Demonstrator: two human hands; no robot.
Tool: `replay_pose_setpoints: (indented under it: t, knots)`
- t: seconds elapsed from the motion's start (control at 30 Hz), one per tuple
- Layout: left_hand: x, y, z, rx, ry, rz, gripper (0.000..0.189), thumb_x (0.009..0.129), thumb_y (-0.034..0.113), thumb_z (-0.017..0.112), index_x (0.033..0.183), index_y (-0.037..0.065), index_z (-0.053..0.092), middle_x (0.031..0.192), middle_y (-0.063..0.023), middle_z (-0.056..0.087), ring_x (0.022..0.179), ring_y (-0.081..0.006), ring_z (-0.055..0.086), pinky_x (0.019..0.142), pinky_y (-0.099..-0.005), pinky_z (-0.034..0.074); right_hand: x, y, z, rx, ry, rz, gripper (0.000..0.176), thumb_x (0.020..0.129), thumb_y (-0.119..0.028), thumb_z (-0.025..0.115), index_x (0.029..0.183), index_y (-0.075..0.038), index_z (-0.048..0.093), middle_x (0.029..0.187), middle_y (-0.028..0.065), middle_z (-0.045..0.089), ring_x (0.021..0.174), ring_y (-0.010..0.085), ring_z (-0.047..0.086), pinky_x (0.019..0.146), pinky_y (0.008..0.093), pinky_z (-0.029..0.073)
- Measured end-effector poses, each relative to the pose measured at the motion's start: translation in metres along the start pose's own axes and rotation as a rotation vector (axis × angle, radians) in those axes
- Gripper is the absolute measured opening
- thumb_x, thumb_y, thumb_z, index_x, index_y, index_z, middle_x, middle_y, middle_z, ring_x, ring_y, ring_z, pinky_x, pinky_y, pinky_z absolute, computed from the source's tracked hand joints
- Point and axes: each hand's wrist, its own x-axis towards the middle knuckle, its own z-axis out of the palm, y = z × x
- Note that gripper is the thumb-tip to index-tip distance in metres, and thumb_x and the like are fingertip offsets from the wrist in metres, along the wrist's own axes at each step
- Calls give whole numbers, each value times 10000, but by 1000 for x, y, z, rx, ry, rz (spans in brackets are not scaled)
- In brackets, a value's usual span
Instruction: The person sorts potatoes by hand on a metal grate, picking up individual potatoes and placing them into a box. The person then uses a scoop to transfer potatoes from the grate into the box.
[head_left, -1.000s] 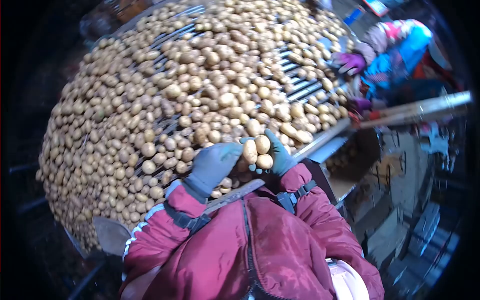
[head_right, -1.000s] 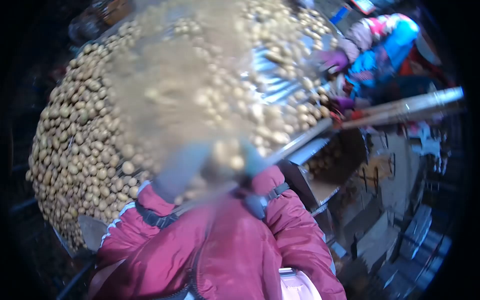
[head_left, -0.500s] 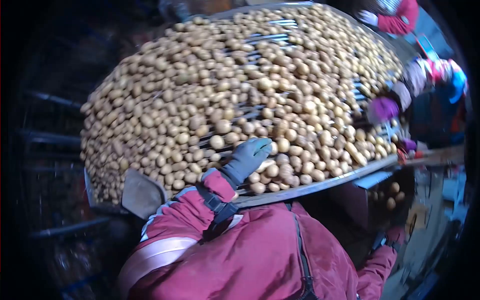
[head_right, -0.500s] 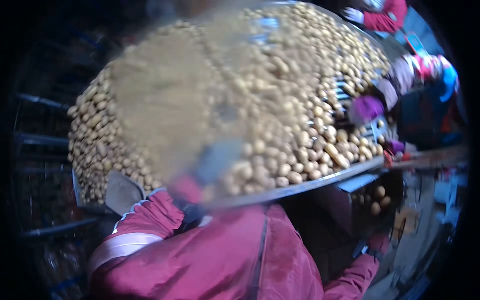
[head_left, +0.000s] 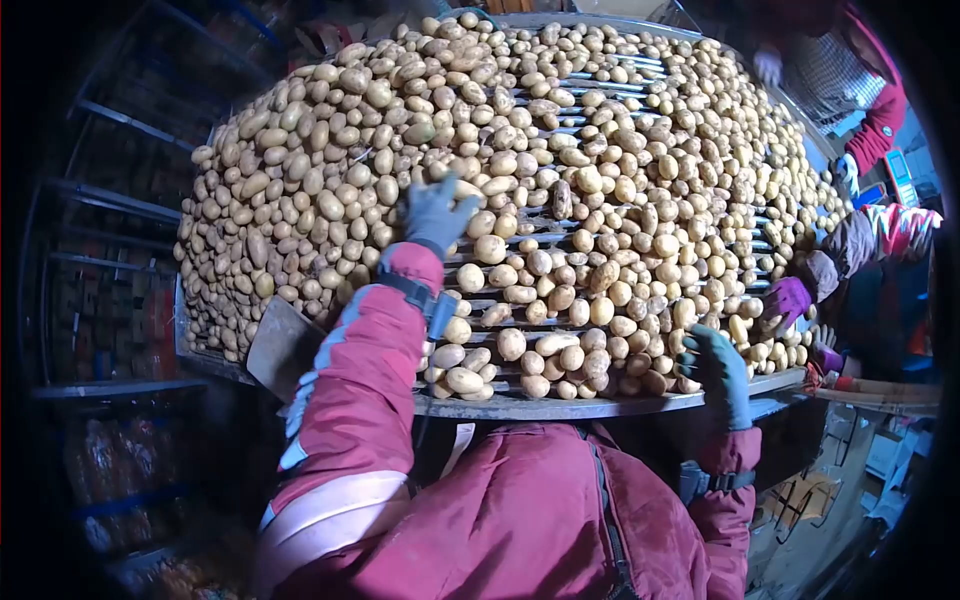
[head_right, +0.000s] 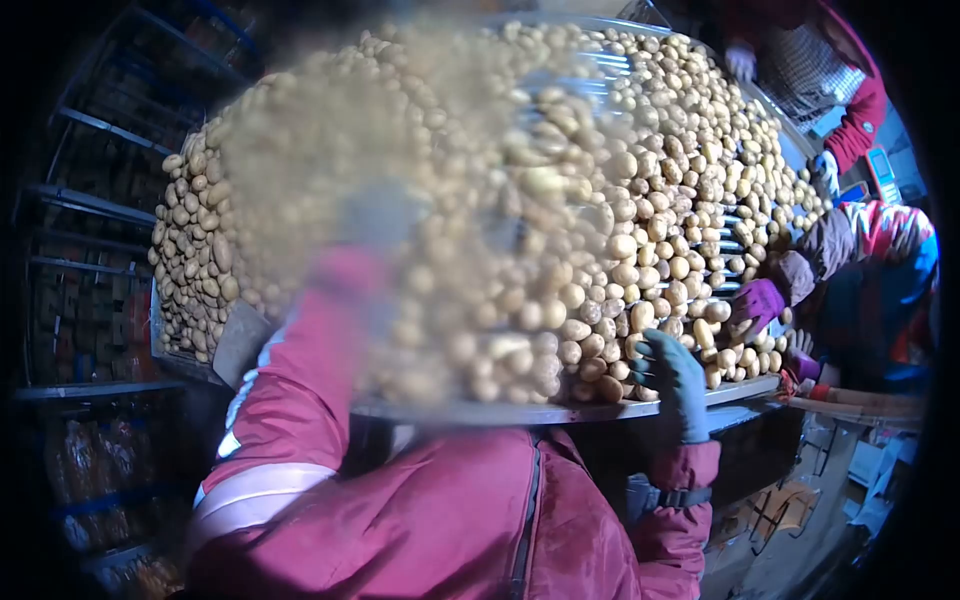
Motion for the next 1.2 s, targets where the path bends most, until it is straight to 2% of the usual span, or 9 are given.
replay_pose_setpoints:
  t: [0.1,0.23,0.4,0.47,0.67,0.9,0.93,0.97,1.2]
  knots:
    - [-24,52,40,-532,-167,345,598,878,567,645,1382,251,582,1126,-126,691,1023,-322,657,925,-490,471,30,-4,51,-24,-166,83,390,1018,-273,566,1301,-13,633,1092,79,714,877,161,687,793,308,581]
    - [-131,119,14,-296,-306,583,628,881,412,682,1451,186,547,1488,-171,488,1462,-330,335,1203,-485,296,54,14,86,-44,-351,131,441,1018,-342,589,1315,-18,616,1128,86,719,913,185,711,801,334,596]
    - [-160,72,31,-1049,-544,-44,357,876,216,730,1187,47,682,1187,-170,643,1063,-333,643,941,-413,531,65,29,96,-134,-495,260,417,1026,-334,584,1298,-23,638,1110,101,728,901,210,725,776,331,596]
    - [-122,58,-15,-563,-3,186,294,896,170,701,1152,28,672,1154,-161,646,1042,-333,640,941,-422,524,66,30,95,-118,-600,318,419,1027,-328,583,1302,-16,636,1092,111,730,873,206,725,767,326,593]
    - [-82,15,107,-52,-110,213,553,800,327,793,1284,112,634,1297,-168,564,1080,-366,623,921,-459,524,75,40,97,-212,-685,311,414,1018,-333,583,1275,-16,656,1065,109,718,835,196,715,754,315,584]
    - [-110,96,1,-967,-257,-111,495,806,339,828,1206,87,683,1146,-161,635,1044,-320,634,940,-424,519,72,6,113,136,-598,601,594,1047,-520,475,1438,-74,490,1249,171,617,808,242,676,699,374,597]
    - [-119,111,-30,-713,-212,152,461,816,312,827,1191,82,689,1131,-160,642,1051,-310,633,948,-423,515,75,10,112,180,-624,603,656,1035,-587,452,1457,-85,465,1328,193,560,819,260,675,689,380,600]
    - [-126,125,-56,-448,-163,406,428,827,285,826,1176,76,696,1116,-158,650,1058,-300,632,956,-423,511,76,6,116,286,-624,711,627,1036,-576,461,1421,-83,500,1239,173,619,815,247,678,680,369,601]
    - [-133,36,22,-545,-265,-102,505,870,360,738,1278,75,653,1276,-195,592,1196,-372,584,1005,-455,495,75,22,101,87,-721,413,204,920,-145,667,1082,-26,703,1045,70,681,897,185,683,749,307,593]
